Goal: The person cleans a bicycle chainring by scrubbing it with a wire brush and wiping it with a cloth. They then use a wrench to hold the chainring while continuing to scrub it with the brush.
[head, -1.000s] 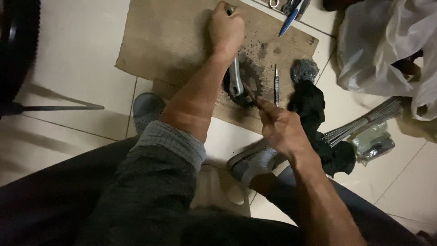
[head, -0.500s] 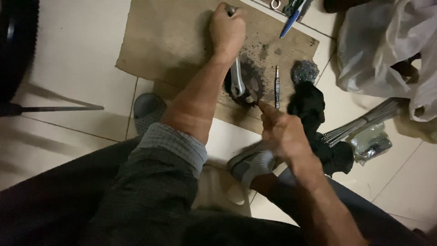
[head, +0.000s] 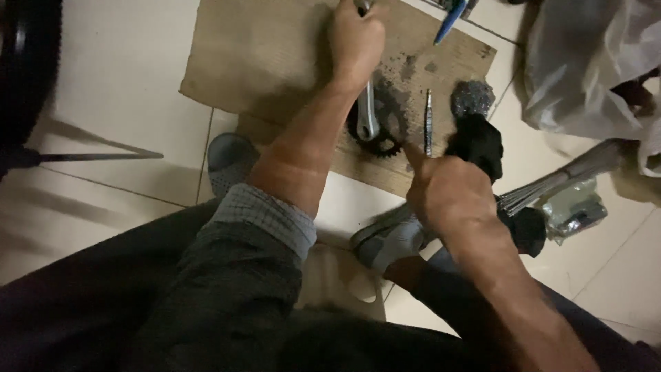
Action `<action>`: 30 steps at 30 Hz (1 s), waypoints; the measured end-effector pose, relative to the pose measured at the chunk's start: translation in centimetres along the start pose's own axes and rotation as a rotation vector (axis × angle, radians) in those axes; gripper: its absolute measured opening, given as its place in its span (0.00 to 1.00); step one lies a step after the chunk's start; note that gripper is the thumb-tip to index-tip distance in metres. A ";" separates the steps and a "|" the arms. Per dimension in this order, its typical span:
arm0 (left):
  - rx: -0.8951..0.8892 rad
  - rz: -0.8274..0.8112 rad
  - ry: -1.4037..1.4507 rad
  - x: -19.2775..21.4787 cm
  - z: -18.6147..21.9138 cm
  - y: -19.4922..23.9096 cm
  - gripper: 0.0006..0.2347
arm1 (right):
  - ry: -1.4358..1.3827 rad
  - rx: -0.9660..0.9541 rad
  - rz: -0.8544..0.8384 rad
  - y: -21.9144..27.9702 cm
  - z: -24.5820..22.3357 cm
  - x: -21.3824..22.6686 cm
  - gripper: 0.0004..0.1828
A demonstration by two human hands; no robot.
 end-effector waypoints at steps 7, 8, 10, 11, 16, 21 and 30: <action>-0.157 -0.005 -0.148 -1.7 0.7 -0.1 0.03 | 0.086 0.169 0.137 -1.9 0.6 -1.4 0.34; -0.204 0.017 -0.181 -1.6 0.8 0.1 0.04 | 0.039 0.225 0.156 -2.6 1.0 -1.9 0.35; -0.212 0.012 -0.163 -1.5 1.2 0.5 0.04 | -0.044 0.121 0.007 -0.1 -0.3 0.7 0.35; -0.216 0.008 -0.136 -1.8 1.5 0.7 0.03 | -0.120 0.009 -0.142 1.3 -0.3 1.5 0.35; -0.243 0.016 -0.152 -2.3 2.1 1.3 0.04 | 0.034 0.157 0.173 -1.5 0.9 -2.3 0.32; -0.266 -0.006 -0.156 -2.0 2.7 1.6 0.02 | -0.243 0.405 0.284 -2.8 1.4 -1.9 0.17; -0.214 -0.086 -0.127 -2.5 1.3 0.8 0.02 | -0.071 0.228 0.142 -3.8 2.0 -3.2 0.31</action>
Point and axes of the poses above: each hand's wrist, its own y-axis away from the middle knuckle, its own x-axis out of the back of the hand, z = x × y, the point moved 6 cm from there along -y, towards the middle knuckle, and after that the axes turned 9 degrees about -z, right-handed, at the moved point
